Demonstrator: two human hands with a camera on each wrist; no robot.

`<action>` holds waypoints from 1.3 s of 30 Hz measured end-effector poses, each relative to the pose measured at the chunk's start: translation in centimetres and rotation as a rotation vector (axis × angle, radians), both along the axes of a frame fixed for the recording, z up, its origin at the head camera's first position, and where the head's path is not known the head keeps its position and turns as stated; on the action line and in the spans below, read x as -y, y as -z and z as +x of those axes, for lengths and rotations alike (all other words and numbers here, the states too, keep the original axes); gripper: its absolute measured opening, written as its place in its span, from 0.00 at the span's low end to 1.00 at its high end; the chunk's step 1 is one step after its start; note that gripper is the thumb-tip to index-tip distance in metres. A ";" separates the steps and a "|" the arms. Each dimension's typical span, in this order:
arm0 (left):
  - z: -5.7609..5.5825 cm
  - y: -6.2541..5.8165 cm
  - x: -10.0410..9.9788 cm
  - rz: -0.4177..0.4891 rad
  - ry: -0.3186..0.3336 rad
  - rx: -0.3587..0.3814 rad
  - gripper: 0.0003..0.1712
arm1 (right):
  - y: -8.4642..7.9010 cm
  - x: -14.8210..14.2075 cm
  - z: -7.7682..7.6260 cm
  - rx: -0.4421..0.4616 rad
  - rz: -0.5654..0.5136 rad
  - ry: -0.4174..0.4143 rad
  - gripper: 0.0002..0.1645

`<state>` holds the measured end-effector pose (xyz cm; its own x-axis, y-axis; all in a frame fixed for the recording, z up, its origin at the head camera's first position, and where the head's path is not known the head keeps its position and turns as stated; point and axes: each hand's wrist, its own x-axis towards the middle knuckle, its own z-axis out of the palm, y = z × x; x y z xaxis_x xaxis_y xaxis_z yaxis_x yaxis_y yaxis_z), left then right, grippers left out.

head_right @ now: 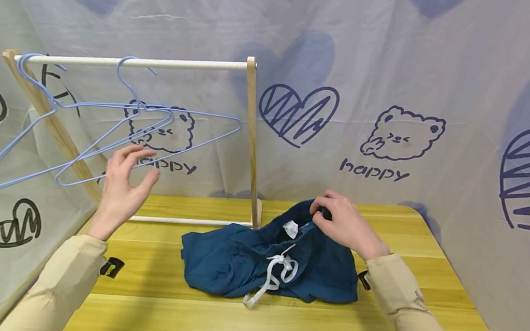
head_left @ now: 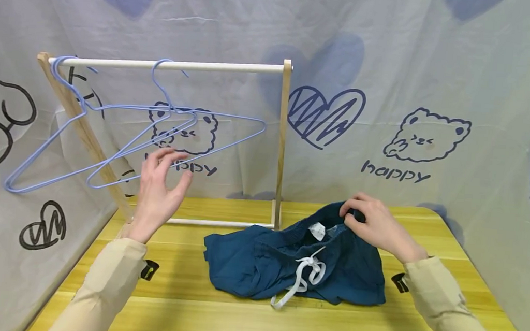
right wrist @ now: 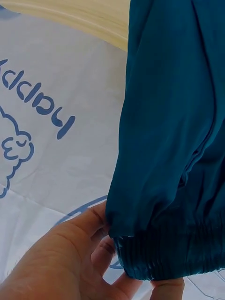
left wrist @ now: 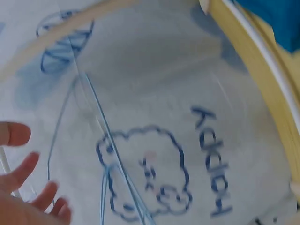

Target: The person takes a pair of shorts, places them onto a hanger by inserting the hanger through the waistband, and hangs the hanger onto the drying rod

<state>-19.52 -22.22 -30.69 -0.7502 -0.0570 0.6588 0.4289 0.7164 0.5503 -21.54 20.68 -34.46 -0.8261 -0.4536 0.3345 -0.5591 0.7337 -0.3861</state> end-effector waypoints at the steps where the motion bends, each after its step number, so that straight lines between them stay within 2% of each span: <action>1: -0.1 -0.2 0.5 0.008 -0.039 -0.056 0.21 | 0.0 0.0 0.0 0.000 -0.003 -0.002 0.10; 4: -0.2 -0.7 1.9 0.028 -0.125 -0.159 0.25 | 0.0 0.0 0.1 -0.004 -0.012 -0.006 0.10; 7: -0.3 -0.8 3.2 0.035 -0.171 -0.172 0.30 | -0.1 -0.1 0.1 -0.008 -0.018 -0.013 0.09; 18: 0.0 -1.1 5.9 0.041 -0.248 0.028 0.40 | 0.2 -0.2 0.1 -0.026 -0.029 -0.013 0.09; 25: 0.3 -1.1 7.2 0.047 -0.276 0.128 0.41 | 0.3 -0.3 0.0 -0.011 -0.036 -0.021 0.09; 34: 0.6 -1.1 7.9 0.070 -0.307 0.180 0.41 | 0.3 -0.4 0.0 -0.006 -0.038 -0.019 0.09; 39: 0.4 -0.8 8.2 0.102 -0.342 0.155 0.35 | 0.3 -0.3 0.1 -0.003 -0.038 -0.025 0.09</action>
